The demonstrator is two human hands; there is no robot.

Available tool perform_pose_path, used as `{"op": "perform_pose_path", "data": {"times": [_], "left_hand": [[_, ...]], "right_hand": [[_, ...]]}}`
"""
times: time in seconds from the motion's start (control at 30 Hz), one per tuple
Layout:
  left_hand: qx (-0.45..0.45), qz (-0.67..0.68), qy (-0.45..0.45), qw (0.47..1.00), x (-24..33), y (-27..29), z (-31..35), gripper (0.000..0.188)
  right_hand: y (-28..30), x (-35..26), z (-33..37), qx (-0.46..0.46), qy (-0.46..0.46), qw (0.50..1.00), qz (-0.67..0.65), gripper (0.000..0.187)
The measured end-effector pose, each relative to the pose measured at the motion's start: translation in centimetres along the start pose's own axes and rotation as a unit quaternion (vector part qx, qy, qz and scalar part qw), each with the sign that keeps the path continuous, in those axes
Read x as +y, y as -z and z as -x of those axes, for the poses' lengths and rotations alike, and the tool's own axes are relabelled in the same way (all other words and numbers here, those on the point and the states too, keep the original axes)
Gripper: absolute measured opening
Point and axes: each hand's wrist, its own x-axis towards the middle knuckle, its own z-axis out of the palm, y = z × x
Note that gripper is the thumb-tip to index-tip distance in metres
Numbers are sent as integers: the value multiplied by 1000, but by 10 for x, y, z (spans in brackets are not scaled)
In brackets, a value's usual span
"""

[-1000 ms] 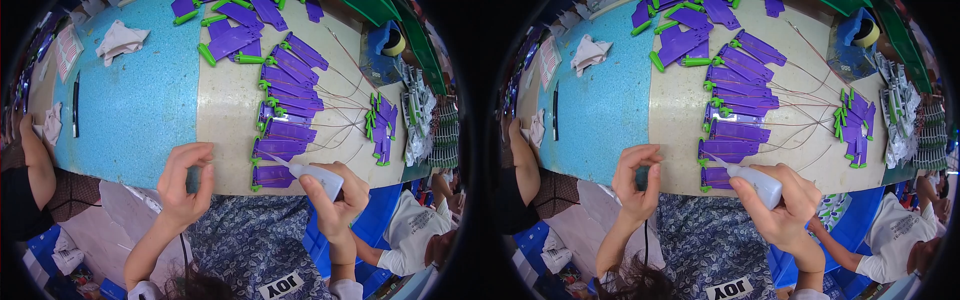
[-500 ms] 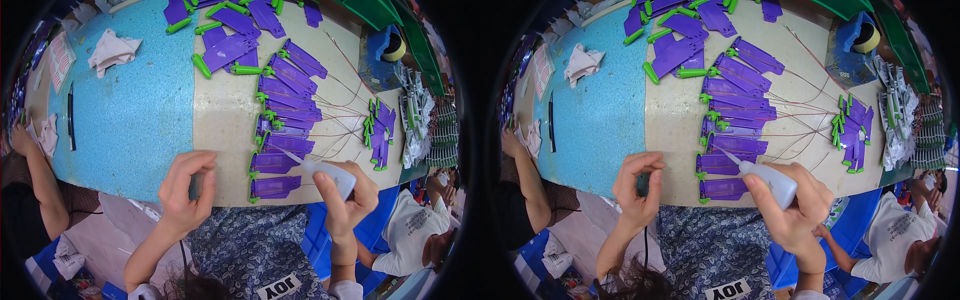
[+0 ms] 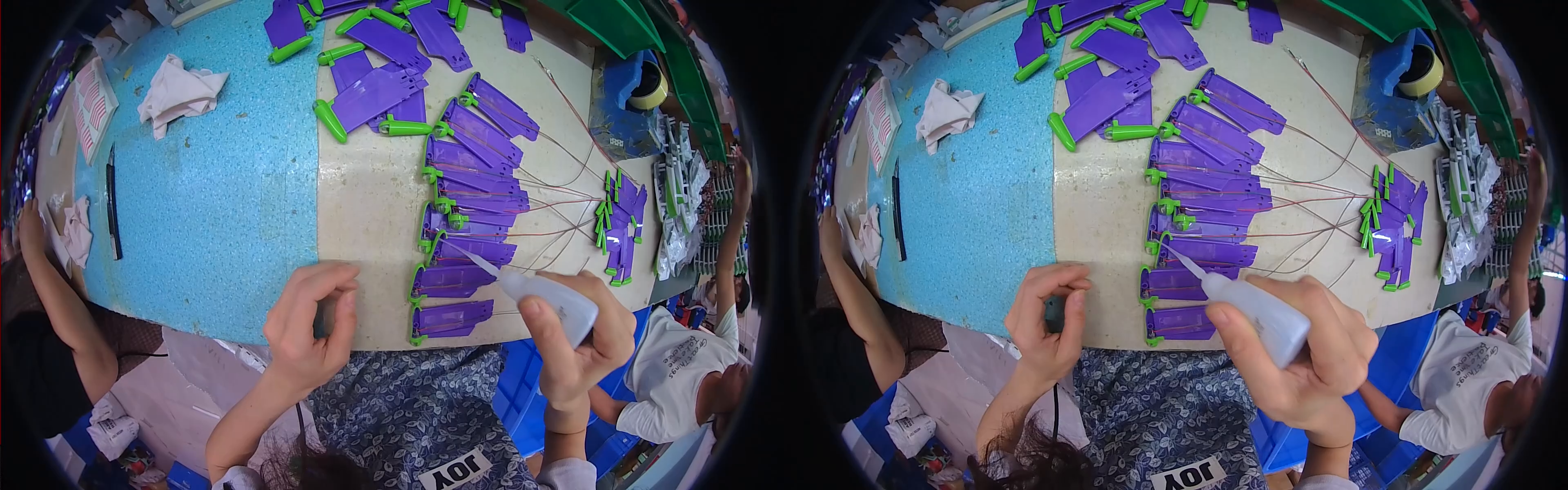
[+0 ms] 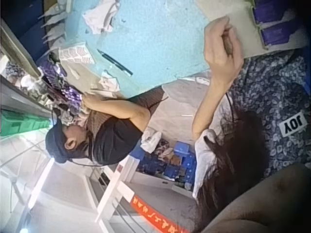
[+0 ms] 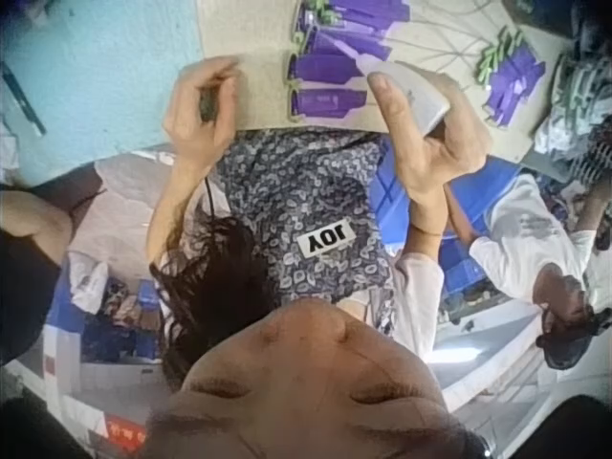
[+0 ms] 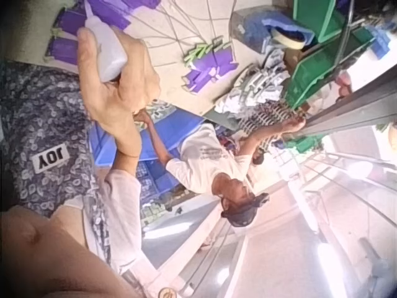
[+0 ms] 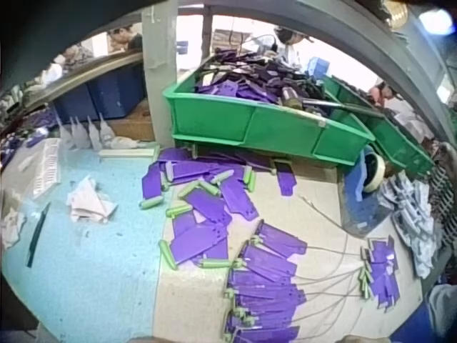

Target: The person inserts wires into plastic parts, applies glue to them using a squeeze bottle, and presses matching plastic pieces together by hand before stacking them.

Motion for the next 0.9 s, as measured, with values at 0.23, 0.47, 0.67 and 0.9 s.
{"op": "perform_pose_path", "data": {"times": [0.23,0.47,0.67,0.9], "left_hand": [[-11,1,7,1000,1,1,-3,25],[-124,18,-65,990,8,-15,-47,36],[-165,-31,-100,981,11,-39,-60,47],[-167,-37,-105,980,8,-38,-58,40]], "right_hand": [[-17,14,-13,-8,-26,1000,-5,15],[14,11,1,124,-120,981,-84,26],[18,22,1,88,-131,985,-64,22],[15,26,-8,44,-110,992,-36,18]]}}
